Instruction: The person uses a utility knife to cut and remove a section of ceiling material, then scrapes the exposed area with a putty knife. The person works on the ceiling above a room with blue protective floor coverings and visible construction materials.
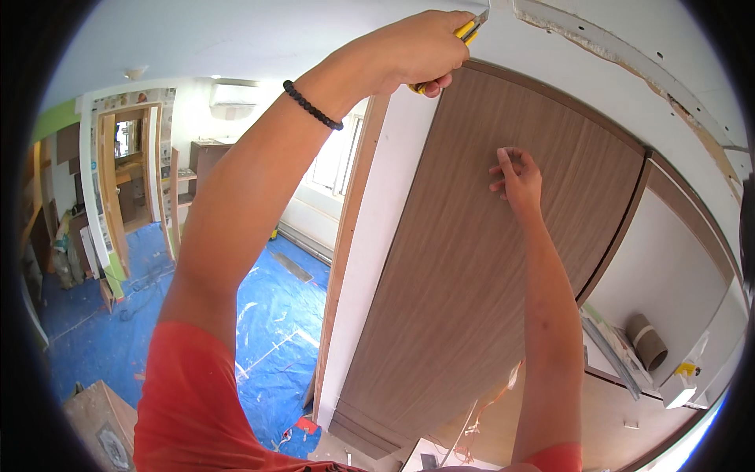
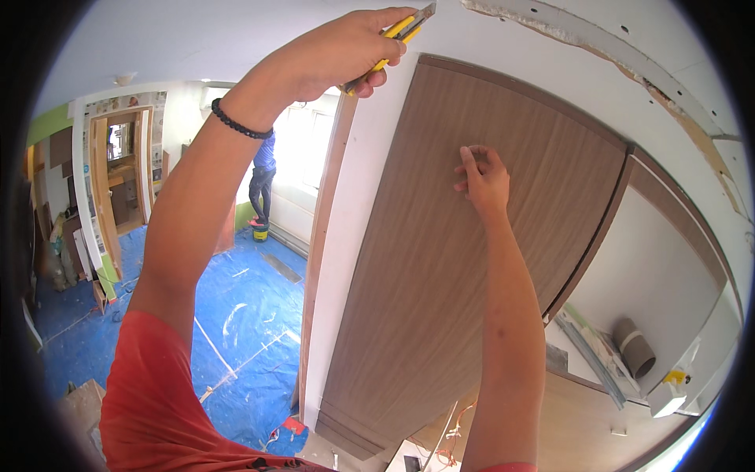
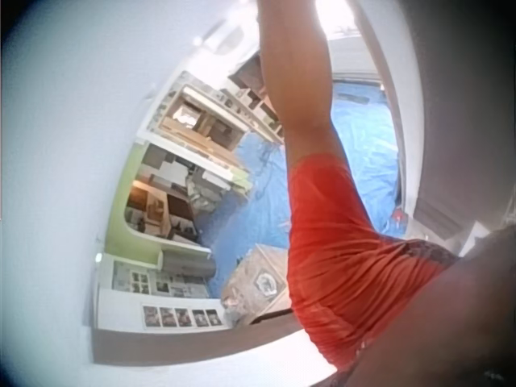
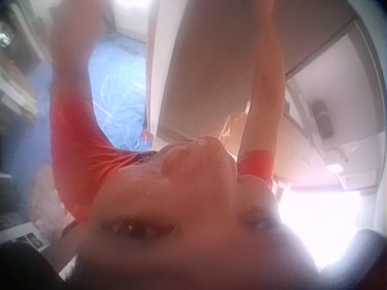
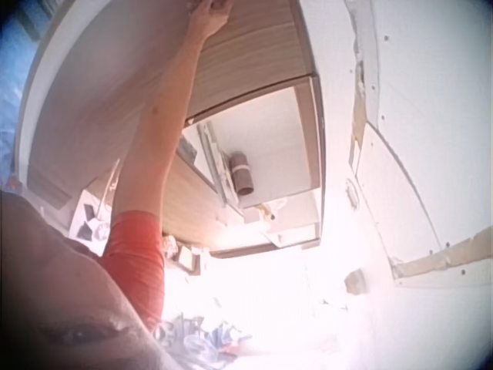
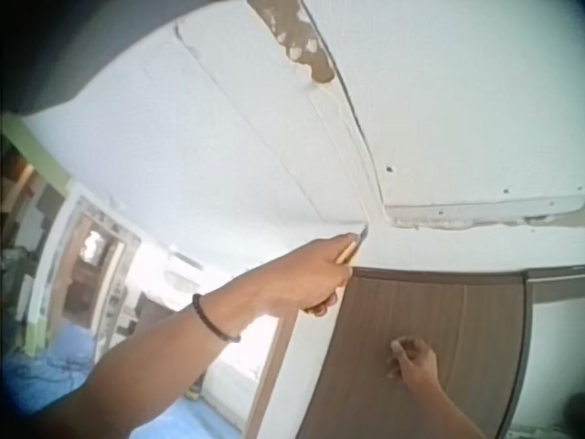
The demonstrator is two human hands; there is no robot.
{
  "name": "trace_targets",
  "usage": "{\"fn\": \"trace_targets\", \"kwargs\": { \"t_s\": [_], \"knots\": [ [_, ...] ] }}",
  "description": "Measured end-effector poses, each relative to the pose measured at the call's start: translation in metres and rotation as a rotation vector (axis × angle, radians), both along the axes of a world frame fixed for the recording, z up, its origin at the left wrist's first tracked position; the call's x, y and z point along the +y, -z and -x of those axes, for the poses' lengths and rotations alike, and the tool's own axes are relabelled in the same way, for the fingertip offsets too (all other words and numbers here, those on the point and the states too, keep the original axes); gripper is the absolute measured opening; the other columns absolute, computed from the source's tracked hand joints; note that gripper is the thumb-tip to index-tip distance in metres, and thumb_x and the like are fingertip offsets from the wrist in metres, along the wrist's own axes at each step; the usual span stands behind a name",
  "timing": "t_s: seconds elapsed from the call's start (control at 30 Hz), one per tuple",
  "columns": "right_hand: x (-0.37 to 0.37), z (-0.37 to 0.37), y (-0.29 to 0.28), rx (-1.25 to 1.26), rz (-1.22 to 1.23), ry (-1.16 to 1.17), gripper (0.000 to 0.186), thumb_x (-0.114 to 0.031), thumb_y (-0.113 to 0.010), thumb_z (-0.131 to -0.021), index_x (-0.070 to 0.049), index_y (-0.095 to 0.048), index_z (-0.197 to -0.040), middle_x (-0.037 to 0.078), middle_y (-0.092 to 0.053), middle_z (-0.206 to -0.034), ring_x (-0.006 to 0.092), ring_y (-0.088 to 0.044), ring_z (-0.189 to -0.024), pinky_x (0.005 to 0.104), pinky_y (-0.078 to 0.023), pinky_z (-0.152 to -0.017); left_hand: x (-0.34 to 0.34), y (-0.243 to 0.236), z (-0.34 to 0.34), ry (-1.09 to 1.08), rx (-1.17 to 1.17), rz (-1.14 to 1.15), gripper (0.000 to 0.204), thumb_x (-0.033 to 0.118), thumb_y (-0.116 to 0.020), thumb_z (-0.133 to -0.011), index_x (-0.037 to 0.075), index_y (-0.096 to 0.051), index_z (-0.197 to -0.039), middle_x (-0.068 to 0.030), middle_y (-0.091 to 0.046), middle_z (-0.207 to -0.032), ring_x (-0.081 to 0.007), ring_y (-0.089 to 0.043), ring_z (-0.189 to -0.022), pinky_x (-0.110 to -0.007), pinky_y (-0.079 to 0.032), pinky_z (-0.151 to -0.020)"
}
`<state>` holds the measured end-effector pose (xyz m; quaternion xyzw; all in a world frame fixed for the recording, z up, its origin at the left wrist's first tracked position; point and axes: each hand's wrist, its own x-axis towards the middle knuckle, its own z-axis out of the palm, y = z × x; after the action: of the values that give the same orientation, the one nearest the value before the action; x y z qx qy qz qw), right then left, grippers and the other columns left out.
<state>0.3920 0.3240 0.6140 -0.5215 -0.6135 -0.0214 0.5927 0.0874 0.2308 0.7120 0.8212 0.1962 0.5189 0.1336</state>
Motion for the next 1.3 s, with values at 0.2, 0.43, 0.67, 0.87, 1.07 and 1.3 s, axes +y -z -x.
{"fn": "trace_targets", "kwargs": {
  "t_s": [0.2,0.43,0.67,0.87,1.07,1.3],
  "knots": [
    [-0.002,0.0,0.001,0.002,0.005,-0.011,0.049,-0.045,-0.067,-0.099,-0.007,-0.063,-0.129,0.006,-0.078,-0.089,0.0126,-0.074,-0.068,0.0257,-0.053,-0.057,0.011,-0.001,-0.003,-0.01,0.02,0.034,0.066,0.012,-0.052,-0.098,0.007,-0.033,-0.161,-0.0042,-0.051,-0.084,-0.0113,-0.05,-0.066,-0.028,-0.045,-0.057],
    [-0.001,-0.001,0.001,0.008,0.005,-0.026,0.048,-0.045,-0.067,-0.1,-0.007,-0.063,-0.128,0.005,-0.078,-0.089,0.0131,-0.074,-0.068,0.0262,-0.054,-0.058,0.008,-0.003,-0.001,-0.031,0.025,0.055,0.065,0.012,-0.051,-0.097,0.008,-0.035,-0.161,-0.0044,-0.051,-0.085,-0.0114,-0.053,-0.069,-0.028,-0.046,-0.058],
    [-0.003,0.003,0.001,0.012,0.008,-0.005,0.047,-0.045,-0.067,-0.1,-0.007,-0.064,-0.127,0.006,-0.078,-0.089,0.0134,-0.074,-0.069,0.026,-0.053,-0.058,0.009,-0.004,0.001,-0.025,0.031,0.058,0.064,0.011,-0.05,-0.098,0.008,-0.035,-0.16,-0.0044,-0.052,-0.086,-0.0114,-0.053,-0.069,-0.028,-0.046,-0.058],
    [-0.001,0.001,0.002,0.006,0.001,-0.005,0.049,-0.047,-0.066,-0.1,-0.006,-0.064,-0.128,0.006,-0.077,-0.089,0.0125,-0.072,-0.065,0.0259,-0.052,-0.056,0.005,-0.003,0.001,0.013,-0.008,0.082,0.064,0.01,-0.05,-0.098,0.008,-0.036,-0.16,-0.0039,-0.051,-0.082,-0.0102,-0.051,-0.064,-0.028,-0.044,-0.055],
    [0.002,0.001,0.002,0.019,-0.024,-0.016,0.044,-0.045,-0.068,-0.099,-0.007,-0.066,-0.123,0.005,-0.077,-0.082,0.0135,-0.073,-0.063,0.0259,-0.052,-0.054,-0.008,-0.013,0.002,0.075,-0.041,0.145,0.013,0.005,-0.043,-0.101,0.0,-0.054,-0.106,-0.0055,-0.048,-0.078,-0.0132,-0.048,-0.06,-0.03,-0.042,-0.05],
    [-0.002,0.004,0.002,0.027,-0.002,-0.007,0.043,-0.044,-0.068,-0.099,-0.008,-0.066,-0.123,0.005,-0.077,-0.084,0.0135,-0.074,-0.065,0.0262,-0.053,-0.054,-0.027,-0.031,0.002,-0.043,0.018,0.191,0.018,0.004,-0.043,-0.1,0.002,-0.051,-0.084,-0.0045,-0.047,-0.074,-0.0135,-0.046,-0.058,-0.03,-0.041,-0.048]
  ]
}}
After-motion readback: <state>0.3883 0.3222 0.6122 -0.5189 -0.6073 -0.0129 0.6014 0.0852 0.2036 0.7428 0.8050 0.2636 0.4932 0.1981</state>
